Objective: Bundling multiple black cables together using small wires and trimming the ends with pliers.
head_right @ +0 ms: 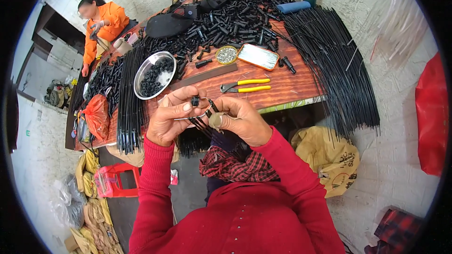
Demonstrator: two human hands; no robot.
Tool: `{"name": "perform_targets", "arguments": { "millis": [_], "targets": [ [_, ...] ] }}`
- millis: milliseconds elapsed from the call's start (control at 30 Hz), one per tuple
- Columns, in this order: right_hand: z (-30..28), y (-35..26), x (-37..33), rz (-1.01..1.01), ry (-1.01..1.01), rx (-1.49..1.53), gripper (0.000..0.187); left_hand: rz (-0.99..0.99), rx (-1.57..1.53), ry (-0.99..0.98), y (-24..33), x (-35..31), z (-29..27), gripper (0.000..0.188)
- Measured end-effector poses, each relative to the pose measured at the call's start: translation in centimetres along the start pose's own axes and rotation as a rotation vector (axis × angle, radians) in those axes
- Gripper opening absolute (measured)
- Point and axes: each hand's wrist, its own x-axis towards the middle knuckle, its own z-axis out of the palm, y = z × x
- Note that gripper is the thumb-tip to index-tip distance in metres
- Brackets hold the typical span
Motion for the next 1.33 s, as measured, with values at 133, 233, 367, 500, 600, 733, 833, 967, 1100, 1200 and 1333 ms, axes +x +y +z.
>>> {"name": "perform_targets", "arguments": {
  "millis": [133,233,367,500,600,733,833,967,1100,1200,1333],
  "targets": [
    [0.0,0.2,-0.1,0.002,-0.003,0.016,0.026,0.021,-0.031,-0.064,-0.4,-0.1,-0.4,0.034],
    [0.2,-0.3,-0.2,0.003,0.001,0.020,0.026,-0.006,-0.002,-0.002,-0.2,-0.3,0.3,0.032],
    [0.3,-0.1,-0.3,-0.026,0.034,-0.027,0.039,0.028,0.010,-0.018,-0.3,-0.2,0.3,0.031],
    [0.4,-0.1,-0.3,-0.045,0.041,-0.052,0.034,0.010,-0.093,-0.107,-0.3,-0.1,0.7,0.026],
    [0.4,-0.2,-0.2,-0.035,0.031,-0.012,0.030,0.017,-0.088,-0.086,-0.4,-0.3,0.4,0.030],
    [0.1,-0.3,-0.2,0.007,0.014,0.010,0.026,-0.018,-0.055,0.000,-0.3,-0.4,0.4,0.038],
    [0.0,-0.3,-0.1,0.007,0.027,0.000,0.026,-0.029,-0.008,0.045,-0.5,-0.2,-0.2,0.042],
    [0.2,0.0,0.1,-0.019,0.048,-0.020,0.036,-0.027,-0.032,-0.030,-0.8,0.0,-1.3,0.036],
    [-0.2,0.5,0.2,-0.032,0.034,-0.052,0.040,-0.014,-0.032,-0.080,-0.7,0.4,-1.1,0.026],
    [-0.2,0.6,0.2,-0.022,0.033,-0.049,0.045,-0.037,-0.020,-0.092,0.0,0.5,-0.7,0.025],
    [-0.1,0.6,0.1,-0.011,0.053,-0.048,0.047,-0.041,0.027,-0.082,0.1,0.5,-0.8,0.028]
  ]
}}
